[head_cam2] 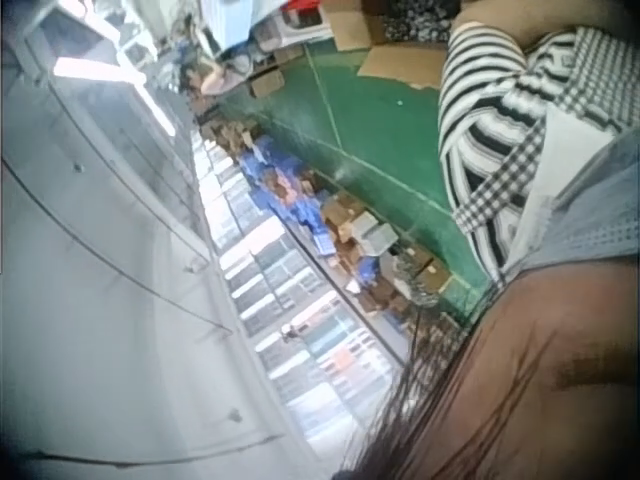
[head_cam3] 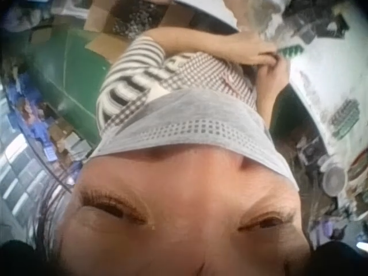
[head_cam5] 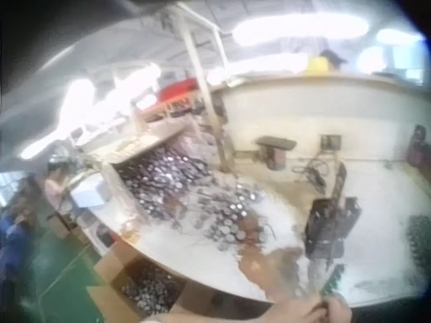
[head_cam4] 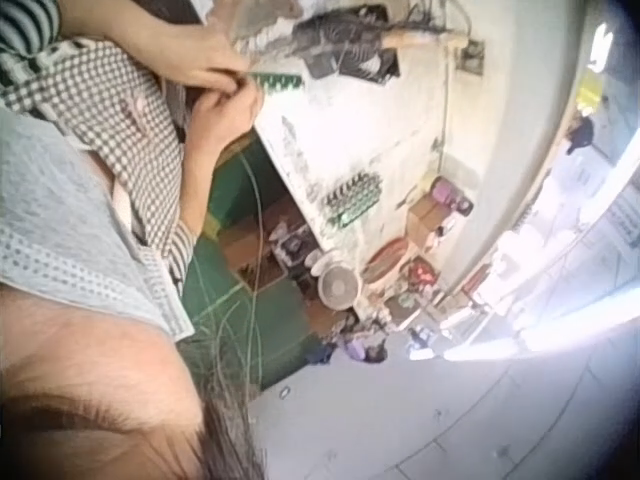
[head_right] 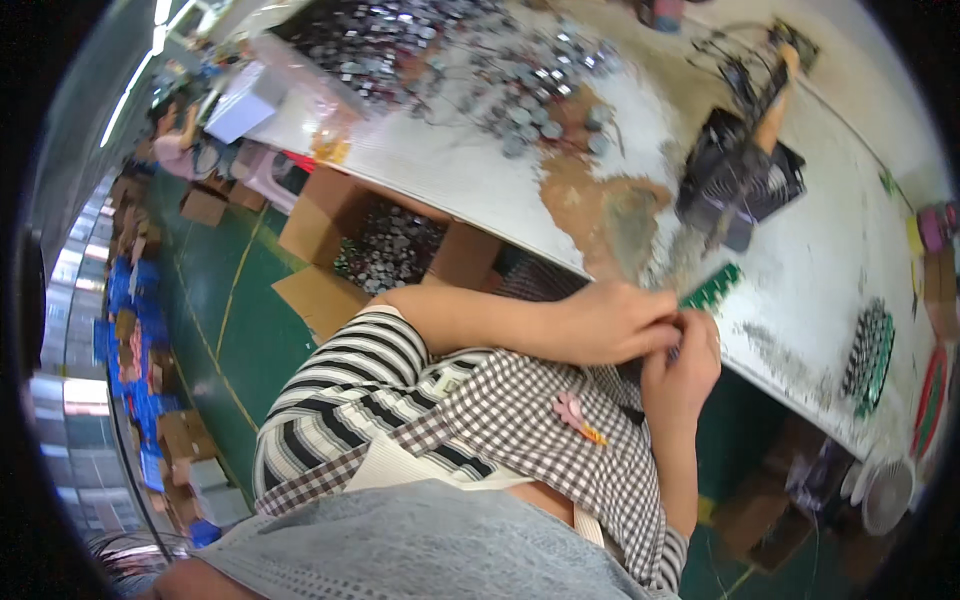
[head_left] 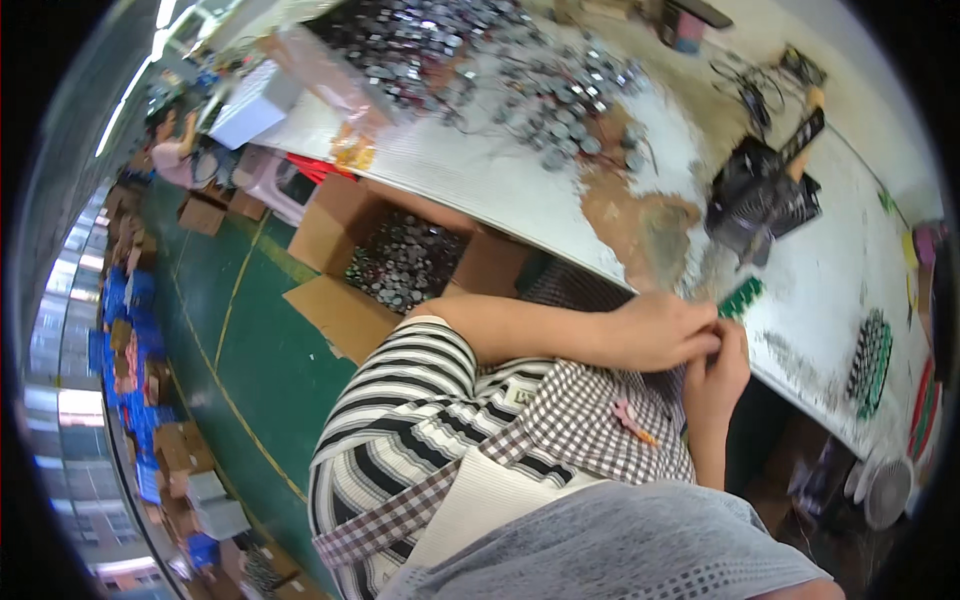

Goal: The person solders small motors and wires onto green PCB strips at a workbench using a soldering iron and solder wire.

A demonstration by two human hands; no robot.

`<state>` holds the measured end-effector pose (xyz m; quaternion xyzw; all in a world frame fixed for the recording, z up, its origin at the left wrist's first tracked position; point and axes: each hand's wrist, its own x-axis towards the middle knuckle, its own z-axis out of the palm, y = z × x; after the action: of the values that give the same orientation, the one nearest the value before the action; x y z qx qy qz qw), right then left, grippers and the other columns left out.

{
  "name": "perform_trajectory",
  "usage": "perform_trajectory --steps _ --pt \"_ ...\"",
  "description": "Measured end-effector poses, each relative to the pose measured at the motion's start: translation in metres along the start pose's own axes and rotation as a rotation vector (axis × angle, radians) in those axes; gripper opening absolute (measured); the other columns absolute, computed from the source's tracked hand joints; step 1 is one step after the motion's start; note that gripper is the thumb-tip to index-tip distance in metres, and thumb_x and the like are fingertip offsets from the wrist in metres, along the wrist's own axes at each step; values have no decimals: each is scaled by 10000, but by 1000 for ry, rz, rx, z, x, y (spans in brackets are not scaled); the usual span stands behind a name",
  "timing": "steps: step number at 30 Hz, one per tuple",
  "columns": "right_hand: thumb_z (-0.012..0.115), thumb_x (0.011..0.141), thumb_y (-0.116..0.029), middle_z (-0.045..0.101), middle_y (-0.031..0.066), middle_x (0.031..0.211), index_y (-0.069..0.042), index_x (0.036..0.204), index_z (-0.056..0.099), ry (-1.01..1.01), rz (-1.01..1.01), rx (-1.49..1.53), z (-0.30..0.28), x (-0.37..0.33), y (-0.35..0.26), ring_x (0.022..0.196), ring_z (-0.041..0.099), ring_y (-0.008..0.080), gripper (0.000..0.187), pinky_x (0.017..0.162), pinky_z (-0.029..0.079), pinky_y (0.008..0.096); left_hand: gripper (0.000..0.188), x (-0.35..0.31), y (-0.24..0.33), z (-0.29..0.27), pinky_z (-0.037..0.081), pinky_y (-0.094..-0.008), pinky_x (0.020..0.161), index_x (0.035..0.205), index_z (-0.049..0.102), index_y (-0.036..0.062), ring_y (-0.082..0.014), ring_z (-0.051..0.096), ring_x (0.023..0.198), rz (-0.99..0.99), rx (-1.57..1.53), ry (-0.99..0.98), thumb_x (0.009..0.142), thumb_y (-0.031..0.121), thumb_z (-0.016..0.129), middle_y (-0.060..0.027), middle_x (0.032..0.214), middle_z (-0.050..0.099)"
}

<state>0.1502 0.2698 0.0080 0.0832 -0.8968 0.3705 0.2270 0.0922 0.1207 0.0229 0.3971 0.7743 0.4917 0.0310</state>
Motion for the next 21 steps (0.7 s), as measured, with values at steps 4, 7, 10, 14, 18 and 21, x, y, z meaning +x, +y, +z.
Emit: perform_trajectory --steps 4,7,10,14,18,21 --pt "593 812 -2 604 137 847 14 951 549 -24 187 153 -2 -2 1 709 591 245 146 657 463 316 153 0 -15 10 450 -369 543 817 568 4 -300 612 620 -85 -124 68 844 153 588 -165 680 598" --pt "544 918 -53 607 53 871 17 934 553 -50 382 539 -6 -7 12 745 538 84 73 664 436 226 154 5 -30 -13 445 -354 537 798 571 4 -266 589 578 -52 -124 56 831 151 604 -146 649 578" --pt "518 927 -36 608 77 900 22 899 544 137 358 637 -11 -9 28 818 547 106 69 746 440 232 136 31 -62 -74 466 -391 691 828 605 39 -287 590 743 337 602 335 785 163 640 -126 793 608" --pt "521 926 -37 603 56 898 20 906 570 309 338 486 -15 -2 43 742 520 80 77 659 420 199 416 61 -133 -186 439 -456 868 1153 583 61 -379 546 1028 -285 997 426 861 356 557 -174 1165 576" --pt "549 893 -19 583 54 799 12 868 572 151 288 142 -15 21 46 648 498 88 46 583 405 217 490 69 -179 -198 343 -482 1009 1291 521 213 -385 413 1228 -270 882 98 889 491 491 -112 1354 468" --pt "565 871 -12 566 77 759 10 861 564 68 124 46 -14 38 41 629 504 120 24 572 404 233 511 64 -177 -180 236 -624 998 1310 497 312 -370 303 1311 -214 848 -46 866 564 490 -54 1414 409"
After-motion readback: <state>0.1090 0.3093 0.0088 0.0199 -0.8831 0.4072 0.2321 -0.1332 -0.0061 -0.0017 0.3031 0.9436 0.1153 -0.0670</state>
